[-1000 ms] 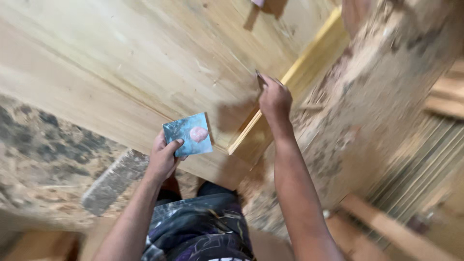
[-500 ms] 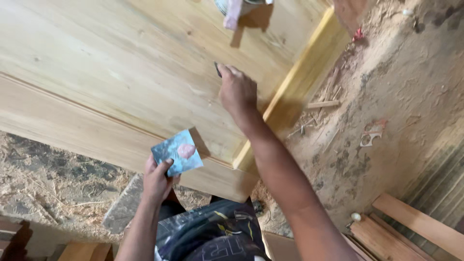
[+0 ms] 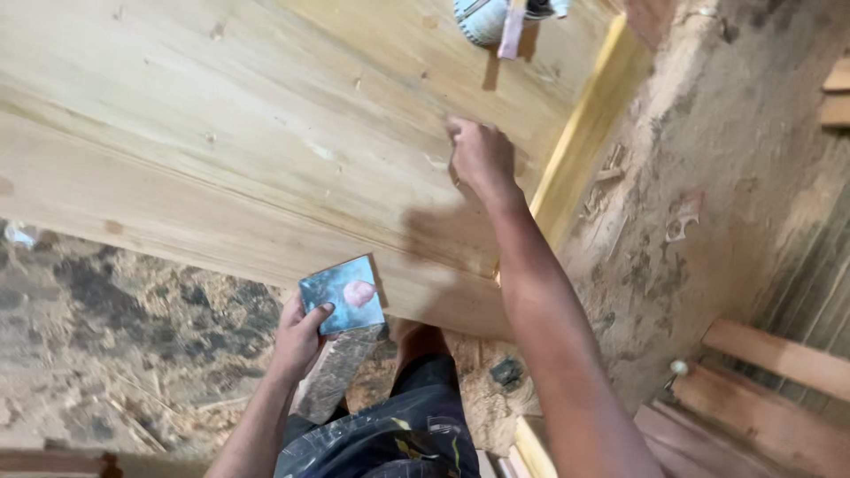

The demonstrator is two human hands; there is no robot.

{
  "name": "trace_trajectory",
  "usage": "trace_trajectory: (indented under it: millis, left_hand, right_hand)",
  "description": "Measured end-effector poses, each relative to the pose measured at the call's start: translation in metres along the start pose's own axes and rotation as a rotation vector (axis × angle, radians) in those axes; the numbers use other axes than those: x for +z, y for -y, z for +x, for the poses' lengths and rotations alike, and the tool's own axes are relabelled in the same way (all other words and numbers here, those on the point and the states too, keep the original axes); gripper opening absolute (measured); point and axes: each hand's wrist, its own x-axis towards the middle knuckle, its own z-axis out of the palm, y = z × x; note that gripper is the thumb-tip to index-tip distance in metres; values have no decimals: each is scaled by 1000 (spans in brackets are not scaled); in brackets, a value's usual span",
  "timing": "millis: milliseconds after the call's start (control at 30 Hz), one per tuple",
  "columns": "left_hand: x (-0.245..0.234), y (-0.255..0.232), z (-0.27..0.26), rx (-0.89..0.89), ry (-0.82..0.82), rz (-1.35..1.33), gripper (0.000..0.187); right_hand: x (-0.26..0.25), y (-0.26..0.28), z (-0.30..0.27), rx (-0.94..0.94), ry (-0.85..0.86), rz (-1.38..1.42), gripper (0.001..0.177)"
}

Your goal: The person applies pink wood filler to various sections of a wooden door using a putty knife and pieces of sandpaper, spreading and smoothing the material into gaps and imperfections across the frame and joints.

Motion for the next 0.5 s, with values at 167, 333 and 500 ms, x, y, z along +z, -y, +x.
trace_trajectory:
  millis: [167,333,500]
  left_hand:
    - [1,-17,-1,41,21,-11,37]
    - [-8,-24,3,109,65,64,33]
    - [-9,-35,28,63,110,-6,38]
  right_hand:
    - [-24,4,1,-96,-70,105,35]
    - [-39,-7,43,-97,-243,75,33]
    - [-2,3,66,-352,-483,52,33]
